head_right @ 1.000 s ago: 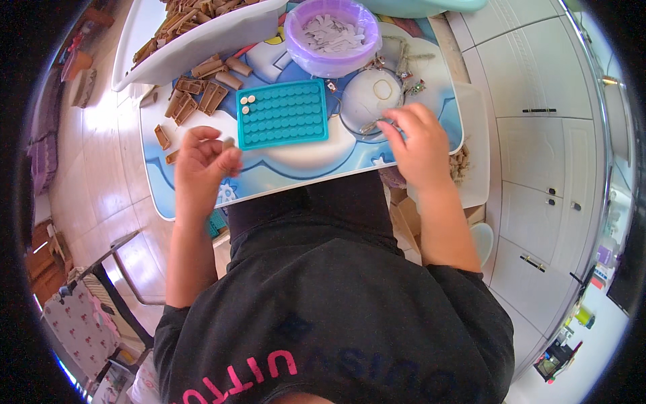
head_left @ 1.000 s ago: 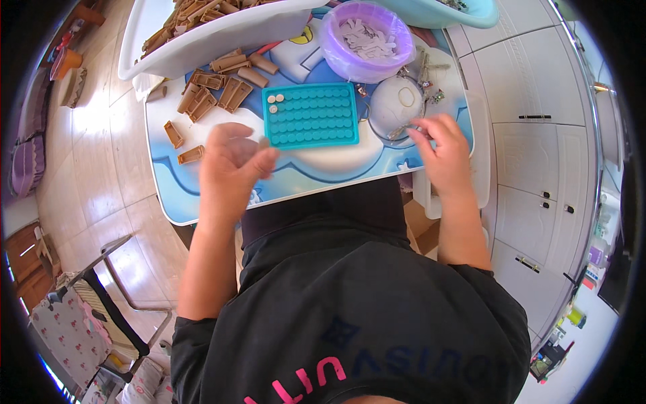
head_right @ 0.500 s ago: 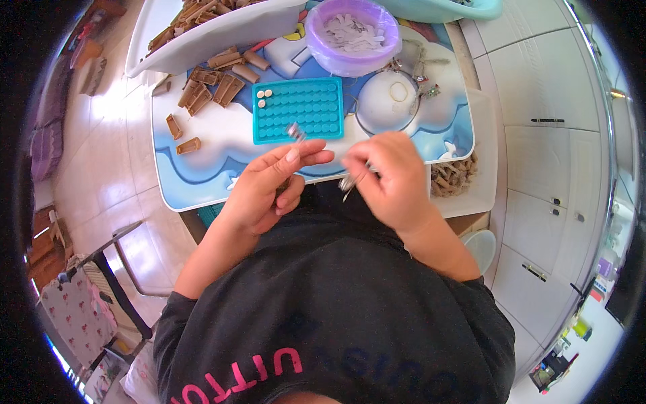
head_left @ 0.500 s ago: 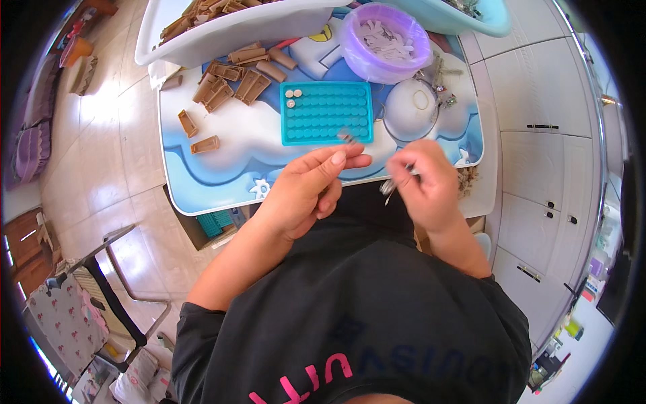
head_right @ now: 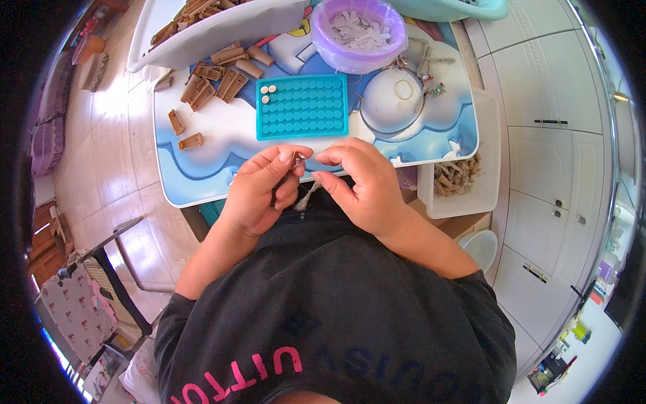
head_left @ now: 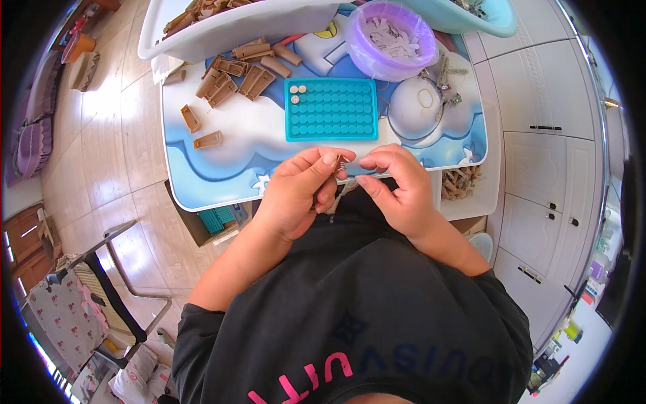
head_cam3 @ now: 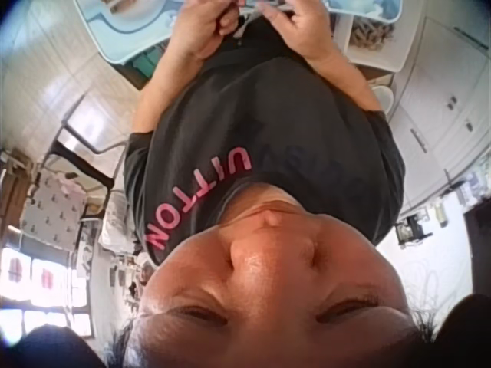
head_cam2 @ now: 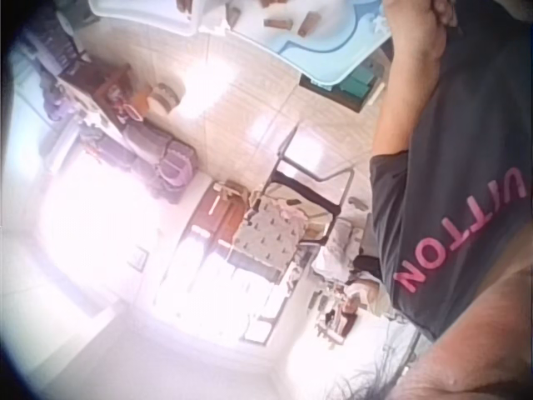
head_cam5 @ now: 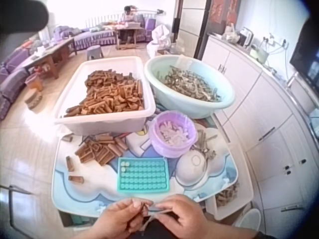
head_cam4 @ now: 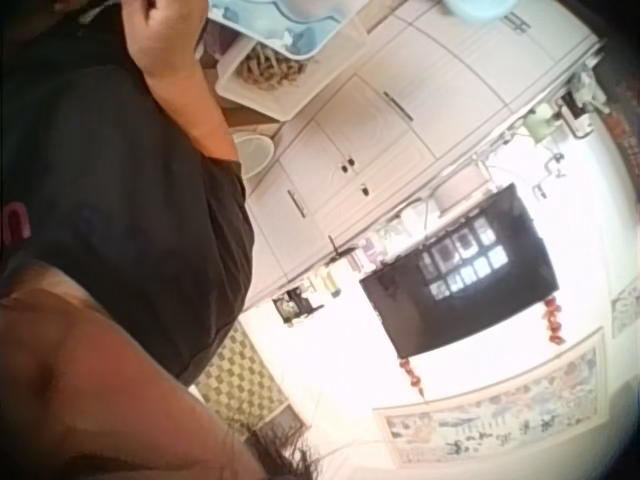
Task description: The person assembles small electronic lights by inserting circuit pieces and foam pads into plastic housings by hand, tests the lights, and places rubber trays into a cardboard box.
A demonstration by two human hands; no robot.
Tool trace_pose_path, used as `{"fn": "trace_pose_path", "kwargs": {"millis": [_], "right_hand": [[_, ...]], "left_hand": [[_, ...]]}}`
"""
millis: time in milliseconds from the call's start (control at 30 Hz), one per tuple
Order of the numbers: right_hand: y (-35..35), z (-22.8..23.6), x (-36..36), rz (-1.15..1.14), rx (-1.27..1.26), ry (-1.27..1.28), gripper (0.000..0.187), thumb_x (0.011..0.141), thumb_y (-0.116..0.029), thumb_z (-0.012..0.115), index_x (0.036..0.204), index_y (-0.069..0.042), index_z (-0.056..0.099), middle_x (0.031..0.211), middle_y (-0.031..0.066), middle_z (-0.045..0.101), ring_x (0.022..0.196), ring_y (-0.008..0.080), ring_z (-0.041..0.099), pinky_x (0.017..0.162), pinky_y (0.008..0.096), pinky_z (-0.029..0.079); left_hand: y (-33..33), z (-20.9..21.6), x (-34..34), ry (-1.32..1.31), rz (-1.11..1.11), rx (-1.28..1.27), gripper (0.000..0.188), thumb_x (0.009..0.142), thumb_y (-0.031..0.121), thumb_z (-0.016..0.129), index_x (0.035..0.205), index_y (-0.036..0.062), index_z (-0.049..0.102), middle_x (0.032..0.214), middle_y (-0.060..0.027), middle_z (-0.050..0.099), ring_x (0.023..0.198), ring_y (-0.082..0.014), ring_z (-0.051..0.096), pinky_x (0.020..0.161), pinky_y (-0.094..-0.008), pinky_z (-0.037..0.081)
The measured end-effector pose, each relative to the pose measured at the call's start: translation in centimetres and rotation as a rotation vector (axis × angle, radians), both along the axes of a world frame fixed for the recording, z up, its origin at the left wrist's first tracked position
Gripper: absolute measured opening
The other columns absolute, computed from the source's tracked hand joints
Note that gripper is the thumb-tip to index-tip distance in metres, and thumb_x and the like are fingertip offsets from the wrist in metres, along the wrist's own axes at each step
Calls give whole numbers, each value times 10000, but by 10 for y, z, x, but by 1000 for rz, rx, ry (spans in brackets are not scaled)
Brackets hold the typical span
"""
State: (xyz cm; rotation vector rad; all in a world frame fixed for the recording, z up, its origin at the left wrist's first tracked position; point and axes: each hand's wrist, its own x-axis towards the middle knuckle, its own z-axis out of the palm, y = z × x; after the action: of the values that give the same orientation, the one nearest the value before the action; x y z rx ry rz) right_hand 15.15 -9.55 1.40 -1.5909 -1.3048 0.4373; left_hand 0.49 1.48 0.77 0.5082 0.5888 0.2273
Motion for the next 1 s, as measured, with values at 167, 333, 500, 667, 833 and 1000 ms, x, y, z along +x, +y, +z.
{"fn": "trace_pose_path", "kwargs": {"millis": [167, 333, 500, 667, 833, 1000], "right_hand": [[12, 3, 3, 20, 79, -202, 155, 719, -24, 708, 839, -46, 611, 788, 81, 608, 702, 267, 579, 627, 354, 450], [16, 4, 5, 15, 126, -336, 152, 698, -4, 700, 810, -53, 609, 769, 71, 606, 683, 265, 571, 606, 357, 438], [15, 4, 5, 16, 110, -235, 138, 704, -15, 699, 797, -53, 605, 767, 73, 608, 688, 269, 577, 611, 352, 440], [14, 8, 8, 85, 50, -192, 125, 715, -23, 693, 795, -58, 602, 768, 77, 607, 692, 271, 578, 616, 355, 442], [15, 6, 8, 99, -1, -182, 120, 726, -13, 682, 794, -52, 592, 768, 85, 599, 691, 275, 577, 617, 354, 445], [13, 5, 11, 75, 42, -76, 85, 789, 34, 644, 828, -4, 579, 787, 95, 582, 716, 218, 564, 654, 285, 442]], "left_hand": [[-5, -2, 0, 61, 2, 50, 235, 955, 225, 535, 1033, 12, 599, 804, -7, 567, 515, -45, 400, 446, -194, 317], [-1, -4, -4, -15, -40, -19, 170, 916, 189, 601, 983, 32, 599, 799, 1, 583, 502, -29, 368, 438, -181, 267], [-1, -1, -6, 25, -67, -23, 154, 894, 167, 626, 969, 37, 593, 791, 16, 579, 490, -17, 354, 430, -168, 254], [1, 4, -5, 111, -138, 91, 176, 862, 174, 677, 958, 45, 607, 772, 53, 558, 547, -3, 383, 464, -161, 269], [6, 6, -7, 201, -187, 279, 245, 900, 225, 617, 1019, 15, 574, 765, 32, 541, 618, -30, 432, 528, -186, 327], [11, 3, -7, 24, 129, -33, 324, 925, 181, 553, 1181, 1, 473, 841, -29, 551, 643, -75, 461, 567, -226, 369]]}}
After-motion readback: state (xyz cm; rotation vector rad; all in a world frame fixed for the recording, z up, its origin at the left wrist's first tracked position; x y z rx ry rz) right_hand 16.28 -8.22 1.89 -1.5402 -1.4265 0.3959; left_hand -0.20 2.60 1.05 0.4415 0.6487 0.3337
